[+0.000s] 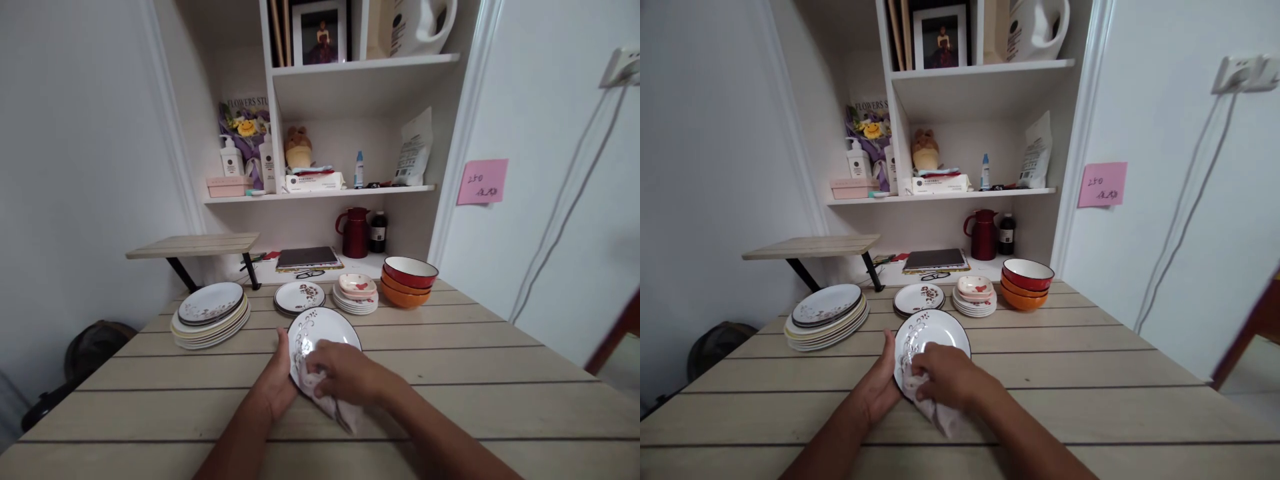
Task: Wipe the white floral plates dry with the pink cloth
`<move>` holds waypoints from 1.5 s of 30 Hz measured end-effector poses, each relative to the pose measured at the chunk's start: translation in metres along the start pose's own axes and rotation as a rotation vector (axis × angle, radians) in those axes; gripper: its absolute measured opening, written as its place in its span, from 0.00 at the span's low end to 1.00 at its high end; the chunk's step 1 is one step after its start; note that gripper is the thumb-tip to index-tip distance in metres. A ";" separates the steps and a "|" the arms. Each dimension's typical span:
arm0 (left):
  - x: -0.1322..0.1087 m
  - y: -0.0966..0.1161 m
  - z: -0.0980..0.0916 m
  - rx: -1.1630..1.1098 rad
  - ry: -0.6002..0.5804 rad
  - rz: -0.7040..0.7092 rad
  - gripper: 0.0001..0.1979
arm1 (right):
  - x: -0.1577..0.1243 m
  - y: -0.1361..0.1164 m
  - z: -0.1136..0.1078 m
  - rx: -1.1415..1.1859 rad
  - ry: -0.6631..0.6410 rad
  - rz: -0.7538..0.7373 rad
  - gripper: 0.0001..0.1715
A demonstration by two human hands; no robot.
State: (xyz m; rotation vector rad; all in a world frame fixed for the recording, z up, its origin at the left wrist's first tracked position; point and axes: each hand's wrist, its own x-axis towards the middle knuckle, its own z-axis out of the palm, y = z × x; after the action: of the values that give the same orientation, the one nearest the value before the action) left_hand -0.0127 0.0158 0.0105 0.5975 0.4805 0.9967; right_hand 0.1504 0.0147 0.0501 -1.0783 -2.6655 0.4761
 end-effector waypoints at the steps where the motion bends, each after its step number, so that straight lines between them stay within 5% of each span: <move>1: -0.001 0.000 0.001 0.006 0.007 -0.003 0.36 | 0.005 -0.004 0.004 0.006 0.081 0.004 0.13; 7: -0.002 -0.002 0.008 0.008 0.043 0.031 0.32 | 0.027 0.000 0.002 -0.082 0.419 0.169 0.12; 11: 0.001 -0.002 0.003 0.028 0.017 0.017 0.34 | 0.019 0.019 -0.014 -0.176 0.492 0.329 0.12; 17: 0.003 -0.004 -0.005 0.008 0.019 0.037 0.38 | -0.007 0.036 -0.027 -0.243 0.176 0.437 0.12; 22: 0.002 -0.002 -0.005 -0.034 -0.021 0.014 0.39 | -0.011 0.018 -0.019 -0.105 -0.088 0.174 0.15; 27: -0.001 0.002 -0.001 -0.006 0.005 0.006 0.36 | 0.008 -0.004 0.004 0.052 0.053 0.055 0.16; 36: 0.002 -0.002 0.003 -0.045 -0.030 0.031 0.33 | 0.025 0.012 -0.011 -0.100 0.468 0.303 0.13; 41: 0.000 -0.004 0.001 -0.026 0.029 0.070 0.36 | 0.005 0.037 -0.024 -0.203 0.332 0.475 0.14; 45: -0.003 -0.006 0.004 -0.013 0.077 0.097 0.36 | -0.006 0.040 -0.025 -0.205 0.094 0.414 0.14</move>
State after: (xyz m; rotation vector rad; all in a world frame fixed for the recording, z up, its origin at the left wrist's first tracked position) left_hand -0.0076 0.0099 0.0101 0.5769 0.5163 1.1174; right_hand 0.1883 0.0425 0.0580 -1.6809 -2.4481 0.2141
